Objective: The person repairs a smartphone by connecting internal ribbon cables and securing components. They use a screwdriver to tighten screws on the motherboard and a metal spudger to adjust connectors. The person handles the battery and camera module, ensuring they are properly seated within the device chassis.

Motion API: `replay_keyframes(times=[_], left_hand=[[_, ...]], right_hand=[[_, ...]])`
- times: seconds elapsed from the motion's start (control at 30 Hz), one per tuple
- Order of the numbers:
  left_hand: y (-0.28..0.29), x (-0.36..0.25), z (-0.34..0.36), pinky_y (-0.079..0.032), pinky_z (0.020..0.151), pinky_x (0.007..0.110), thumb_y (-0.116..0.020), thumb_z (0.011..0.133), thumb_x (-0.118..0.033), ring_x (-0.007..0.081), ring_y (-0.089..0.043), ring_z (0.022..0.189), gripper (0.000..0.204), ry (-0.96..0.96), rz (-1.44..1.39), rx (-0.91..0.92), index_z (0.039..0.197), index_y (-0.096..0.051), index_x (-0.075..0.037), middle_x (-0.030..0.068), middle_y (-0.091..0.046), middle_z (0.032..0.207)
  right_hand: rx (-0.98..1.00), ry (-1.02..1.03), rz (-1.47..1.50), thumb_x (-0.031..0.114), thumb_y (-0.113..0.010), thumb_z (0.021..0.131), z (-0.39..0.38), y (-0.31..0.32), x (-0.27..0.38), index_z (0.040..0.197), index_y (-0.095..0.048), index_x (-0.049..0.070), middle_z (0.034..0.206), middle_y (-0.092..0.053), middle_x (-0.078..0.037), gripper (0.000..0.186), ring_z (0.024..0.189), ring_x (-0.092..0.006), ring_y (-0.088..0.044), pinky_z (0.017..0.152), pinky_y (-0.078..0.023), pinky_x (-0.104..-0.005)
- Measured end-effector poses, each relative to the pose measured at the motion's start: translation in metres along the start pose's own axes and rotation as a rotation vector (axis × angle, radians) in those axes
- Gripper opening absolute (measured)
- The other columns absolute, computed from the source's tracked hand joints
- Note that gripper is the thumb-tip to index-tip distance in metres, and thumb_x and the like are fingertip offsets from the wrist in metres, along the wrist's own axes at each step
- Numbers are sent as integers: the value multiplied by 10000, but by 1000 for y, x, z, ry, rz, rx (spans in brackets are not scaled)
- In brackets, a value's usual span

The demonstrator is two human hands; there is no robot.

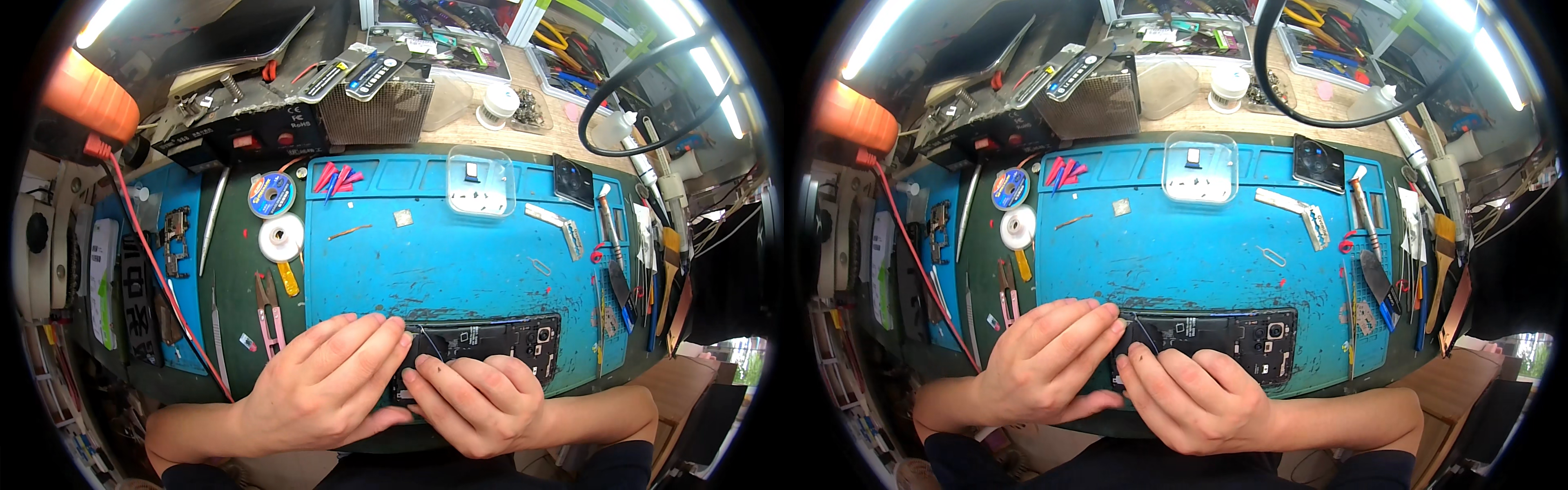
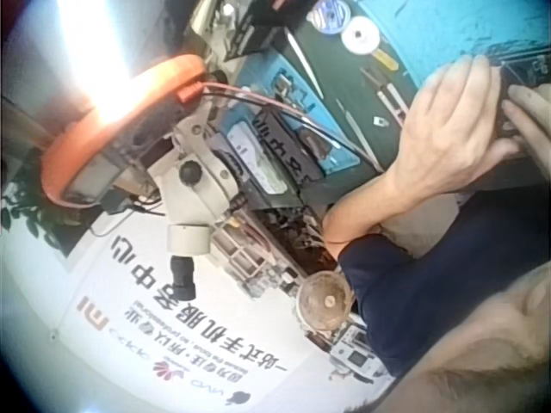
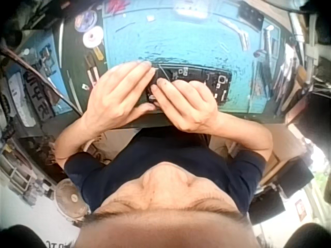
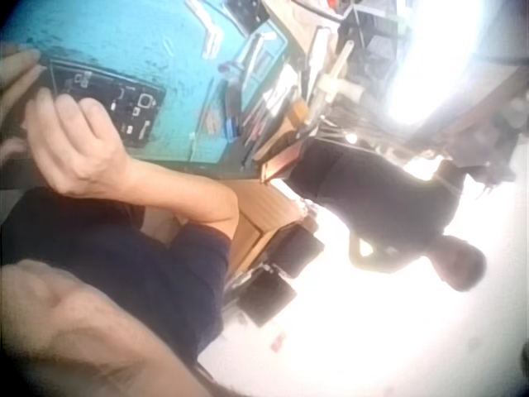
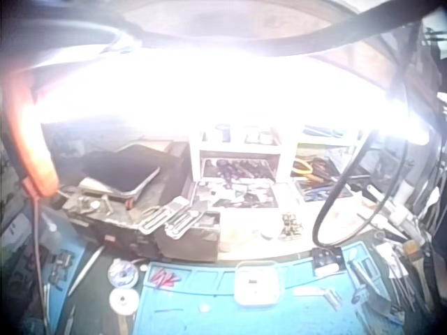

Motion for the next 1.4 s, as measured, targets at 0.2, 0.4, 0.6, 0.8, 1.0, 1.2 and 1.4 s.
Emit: replay_keyframes(times=[0.2,0.4,0.6,0.8,1.0,1.2,1.4], left_hand=[[-8,3,-4,-586,990,441,-769,900,-488,334,-668,1201,671,-44,92,-26,1257,-720,79,191,-677,1322],[-11,1,-6,-589,986,434,-744,935,-453,326,-676,1193,618,-31,112,-63,1250,-725,78,191,-683,1319],[-12,0,-7,-582,1002,432,-665,1001,-445,321,-662,1222,587,-50,152,-57,1256,-723,81,195,-681,1323],[-10,2,-7,-572,1016,441,-662,998,-459,334,-653,1241,603,-28,84,-57,1261,-721,80,192,-670,1341],[-12,-2,-9,-587,970,435,-749,906,-485,320,-669,1074,635,62,89,-115,1268,-735,37,140,-670,1164],[-21,5,-12,-602,875,419,-769,885,-496,308,-672,973,634,4,64,-208,1249,-745,23,108,-668,1095],[-10,10,-9,-591,893,408,-795,855,-465,309,-676,1070,629,-5,14,-122,1256,-741,16,123,-671,1198]], right_hand=[[10,2,-3,171,-725,907,-1,-1,1,1048,-824,69,1170,-741,-76,200,900,-139,-634,680,-439,-259],[12,-3,-16,206,-739,924,2,-1,0,1042,-822,77,1103,-761,-50,193,870,-128,-643,676,-430,-258],[18,-15,-1,216,-753,922,4,2,-1,1051,-819,81,1078,-759,-43,198,859,-128,-641,671,-426,-263],[32,-31,5,196,-741,901,5,2,-1,1059,-820,87,1078,-753,-39,207,878,-132,-644,693,-429,-268],[16,-53,0,180,-732,889,4,-1,1,1069,-823,83,1158,-767,-55,223,908,-140,-651,702,-434,-269],[50,-51,6,191,-732,899,6,1,0,1084,-821,70,1217,-772,-69,238,963,-147,-652,730,-439,-277],[92,-66,32,242,-764,880,6,4,1,1129,-811,35,1244,-763,-72,328,999,-164,-651,772,-446,-305]])
Point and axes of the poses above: each hand's wrist, its own z-axis towards the middle knuckle, its own y-axis out of the back of the hand, x = y × z, the point moved 1 cm from there along z, towards the middle knuckle
